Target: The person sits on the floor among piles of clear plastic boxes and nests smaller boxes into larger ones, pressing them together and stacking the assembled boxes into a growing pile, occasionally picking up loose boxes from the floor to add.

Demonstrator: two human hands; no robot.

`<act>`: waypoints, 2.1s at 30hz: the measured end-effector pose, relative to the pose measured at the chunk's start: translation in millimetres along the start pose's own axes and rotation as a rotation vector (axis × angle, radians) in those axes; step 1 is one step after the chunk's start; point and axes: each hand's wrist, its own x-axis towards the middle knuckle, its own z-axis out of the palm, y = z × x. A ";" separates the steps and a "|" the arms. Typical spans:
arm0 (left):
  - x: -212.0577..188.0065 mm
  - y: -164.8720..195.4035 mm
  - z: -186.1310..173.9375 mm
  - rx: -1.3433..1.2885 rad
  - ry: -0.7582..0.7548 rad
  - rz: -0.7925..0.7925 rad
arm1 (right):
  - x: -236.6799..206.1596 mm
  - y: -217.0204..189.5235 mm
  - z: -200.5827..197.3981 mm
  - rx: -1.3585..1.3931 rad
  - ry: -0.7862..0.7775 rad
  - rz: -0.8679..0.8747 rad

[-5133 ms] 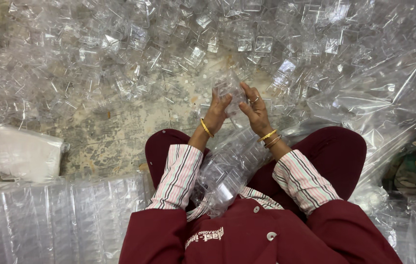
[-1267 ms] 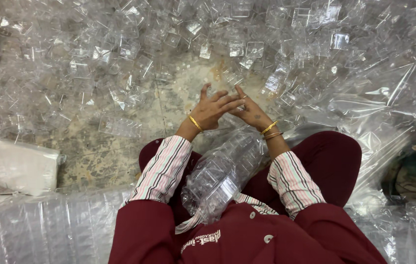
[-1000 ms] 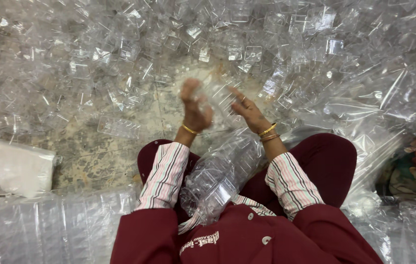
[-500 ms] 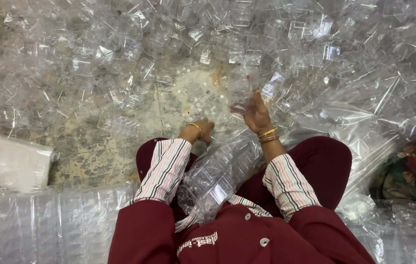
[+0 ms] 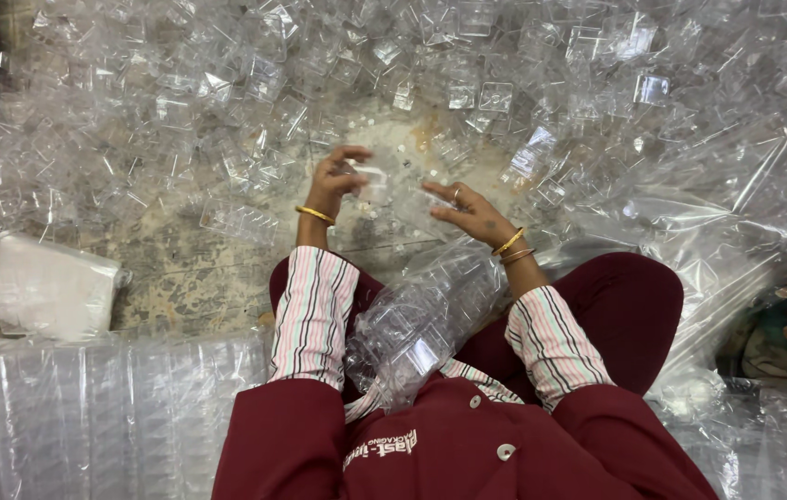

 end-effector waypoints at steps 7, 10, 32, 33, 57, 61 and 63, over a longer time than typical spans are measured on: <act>3.1 -2.2 0.5 0.217 -0.024 -0.064 | -4.6 -16.2 1.6 0.004 -0.006 0.008; -1.4 -2.7 3.9 0.173 -0.135 -0.107 | -4.0 -16.3 2.9 -0.092 -0.044 0.044; 6.1 -11.3 40.5 -0.551 -0.117 0.052 | 5.9 28.9 22.6 0.687 -0.180 0.001; 8.0 -13.9 41.0 -0.560 -0.123 0.067 | 6.1 28.1 23.0 0.723 -0.187 0.001; -102.2 -32.2 -103.5 0.308 0.974 0.197 | 0.6 39.2 4.4 1.515 -0.280 -0.092; -105.0 -31.3 -99.0 0.421 0.915 0.293 | 2.1 42.8 4.7 1.599 -0.440 -0.145; -106.1 -28.9 -95.2 0.260 0.885 0.291 | 3.7 40.5 5.9 1.589 -0.522 -0.183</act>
